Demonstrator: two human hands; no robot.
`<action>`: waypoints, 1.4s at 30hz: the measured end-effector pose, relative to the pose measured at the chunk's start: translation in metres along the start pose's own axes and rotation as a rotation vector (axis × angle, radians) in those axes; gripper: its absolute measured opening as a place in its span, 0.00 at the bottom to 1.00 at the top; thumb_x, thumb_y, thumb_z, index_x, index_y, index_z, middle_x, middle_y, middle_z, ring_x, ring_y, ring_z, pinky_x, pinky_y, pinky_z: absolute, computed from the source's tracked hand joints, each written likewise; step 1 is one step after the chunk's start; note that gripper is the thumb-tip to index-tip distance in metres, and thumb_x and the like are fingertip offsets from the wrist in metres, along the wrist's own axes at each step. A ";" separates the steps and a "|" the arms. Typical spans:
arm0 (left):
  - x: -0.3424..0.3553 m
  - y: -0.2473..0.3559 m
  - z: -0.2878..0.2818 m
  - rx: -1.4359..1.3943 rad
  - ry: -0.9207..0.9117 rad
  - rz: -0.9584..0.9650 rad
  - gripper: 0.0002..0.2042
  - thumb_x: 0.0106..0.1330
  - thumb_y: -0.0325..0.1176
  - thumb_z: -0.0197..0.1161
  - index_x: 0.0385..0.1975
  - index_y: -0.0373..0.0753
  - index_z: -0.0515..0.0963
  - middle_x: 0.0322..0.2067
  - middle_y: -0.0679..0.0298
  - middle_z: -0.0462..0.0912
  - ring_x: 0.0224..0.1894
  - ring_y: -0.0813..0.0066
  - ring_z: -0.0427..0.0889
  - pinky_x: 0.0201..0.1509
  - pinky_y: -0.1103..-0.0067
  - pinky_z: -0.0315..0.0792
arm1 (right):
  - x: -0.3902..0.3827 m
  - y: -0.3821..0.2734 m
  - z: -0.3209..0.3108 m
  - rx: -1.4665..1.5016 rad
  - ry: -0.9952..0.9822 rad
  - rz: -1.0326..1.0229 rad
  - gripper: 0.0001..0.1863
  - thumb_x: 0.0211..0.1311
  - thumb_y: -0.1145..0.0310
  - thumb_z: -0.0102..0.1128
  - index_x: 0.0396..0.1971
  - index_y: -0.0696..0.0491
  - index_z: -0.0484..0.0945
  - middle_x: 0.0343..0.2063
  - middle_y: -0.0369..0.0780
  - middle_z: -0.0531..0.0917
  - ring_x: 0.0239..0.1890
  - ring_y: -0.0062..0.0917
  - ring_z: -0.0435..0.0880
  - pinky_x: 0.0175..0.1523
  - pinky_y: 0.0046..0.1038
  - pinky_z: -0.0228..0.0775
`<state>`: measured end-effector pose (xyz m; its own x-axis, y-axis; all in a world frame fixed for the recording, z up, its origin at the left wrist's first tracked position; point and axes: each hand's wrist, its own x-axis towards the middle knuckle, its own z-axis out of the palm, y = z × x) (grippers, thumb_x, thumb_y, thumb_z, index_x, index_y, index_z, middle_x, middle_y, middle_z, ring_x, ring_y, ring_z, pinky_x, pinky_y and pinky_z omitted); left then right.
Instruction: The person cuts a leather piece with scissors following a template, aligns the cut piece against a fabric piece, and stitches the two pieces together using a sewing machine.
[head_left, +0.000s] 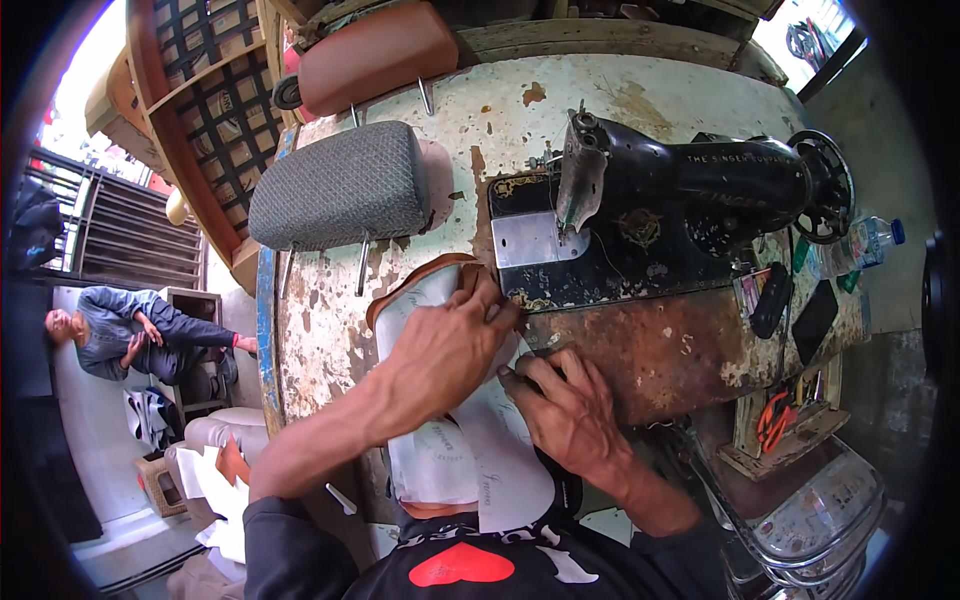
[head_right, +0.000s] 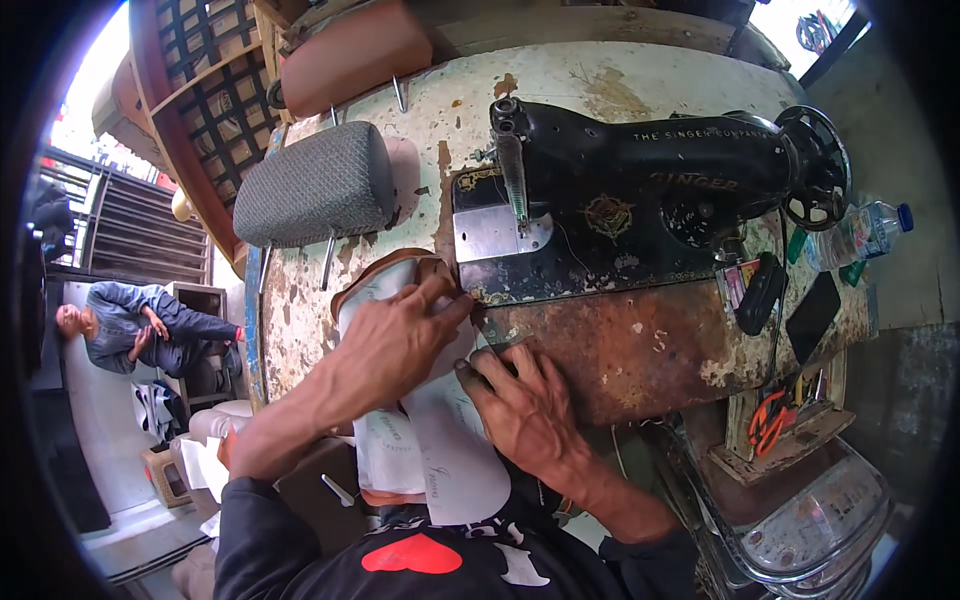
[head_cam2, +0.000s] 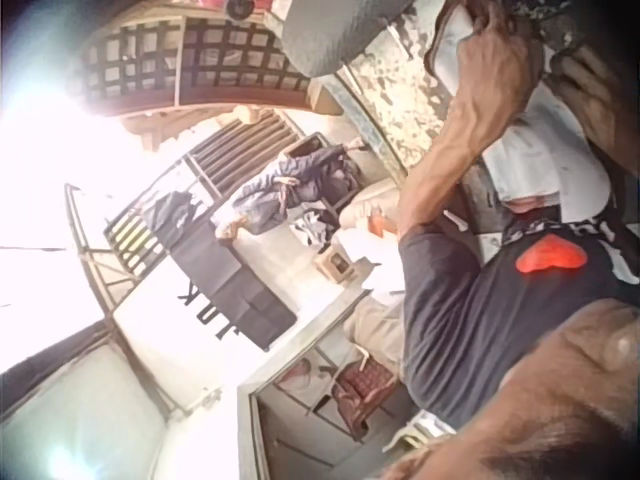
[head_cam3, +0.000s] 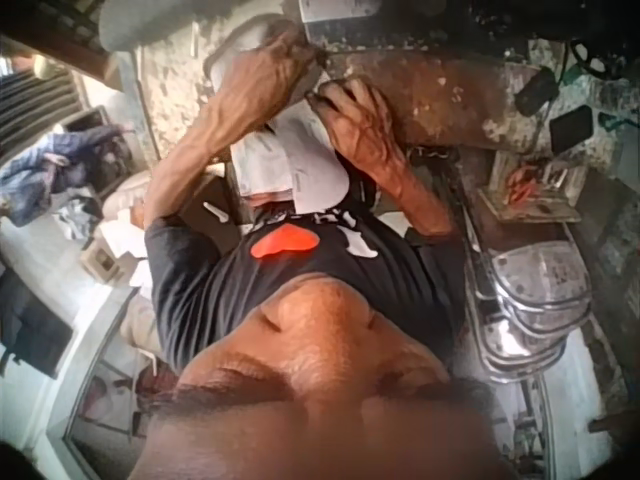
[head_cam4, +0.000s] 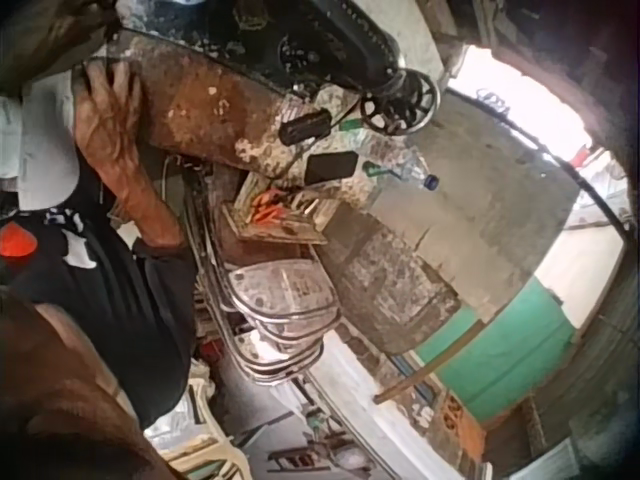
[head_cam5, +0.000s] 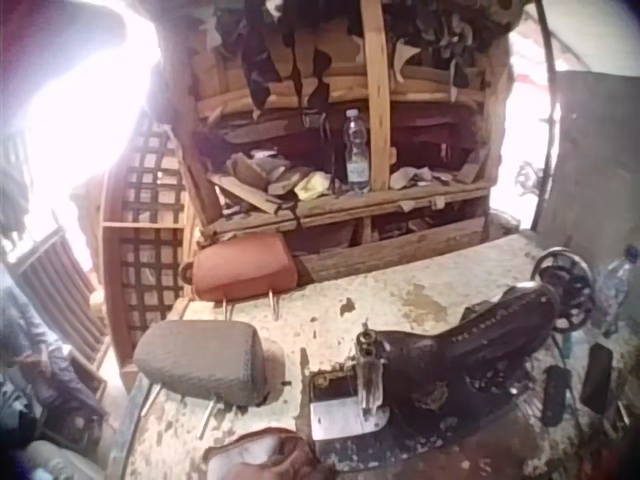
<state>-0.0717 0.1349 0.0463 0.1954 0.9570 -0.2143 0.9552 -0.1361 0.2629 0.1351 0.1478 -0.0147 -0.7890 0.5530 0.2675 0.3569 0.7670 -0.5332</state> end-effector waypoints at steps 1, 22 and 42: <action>0.006 -0.002 -0.002 0.050 -0.099 -0.054 0.14 0.67 0.31 0.62 0.52 0.40 0.79 0.55 0.53 0.78 0.49 0.55 0.85 0.43 0.66 0.84 | 0.000 0.000 0.000 -0.001 -0.011 0.003 0.16 0.59 0.71 0.60 0.46 0.53 0.88 0.45 0.34 0.82 0.46 0.31 0.77 0.50 0.36 0.72; 0.027 -0.047 -0.007 -0.070 -0.188 -0.173 0.10 0.63 0.34 0.66 0.42 0.46 0.89 0.35 0.55 0.89 0.40 0.54 0.89 0.47 0.63 0.82 | 0.021 0.005 -0.016 0.046 -0.153 -0.029 0.09 0.58 0.72 0.62 0.38 0.56 0.84 0.61 0.43 0.78 0.50 0.38 0.79 0.50 0.40 0.79; 0.040 -0.062 -0.006 -0.053 -0.326 -0.190 0.11 0.68 0.44 0.65 0.45 0.48 0.85 0.36 0.56 0.89 0.42 0.53 0.89 0.49 0.60 0.81 | 0.051 0.003 0.006 0.065 -0.115 0.085 0.21 0.64 0.76 0.54 0.57 0.56 0.80 0.38 0.43 0.77 0.46 0.39 0.81 0.44 0.40 0.81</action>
<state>-0.1246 0.1830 0.0270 0.0843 0.8312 -0.5496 0.9699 0.0580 0.2364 0.0936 0.1767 -0.0075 -0.8108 0.5714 0.1273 0.3946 0.6940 -0.6022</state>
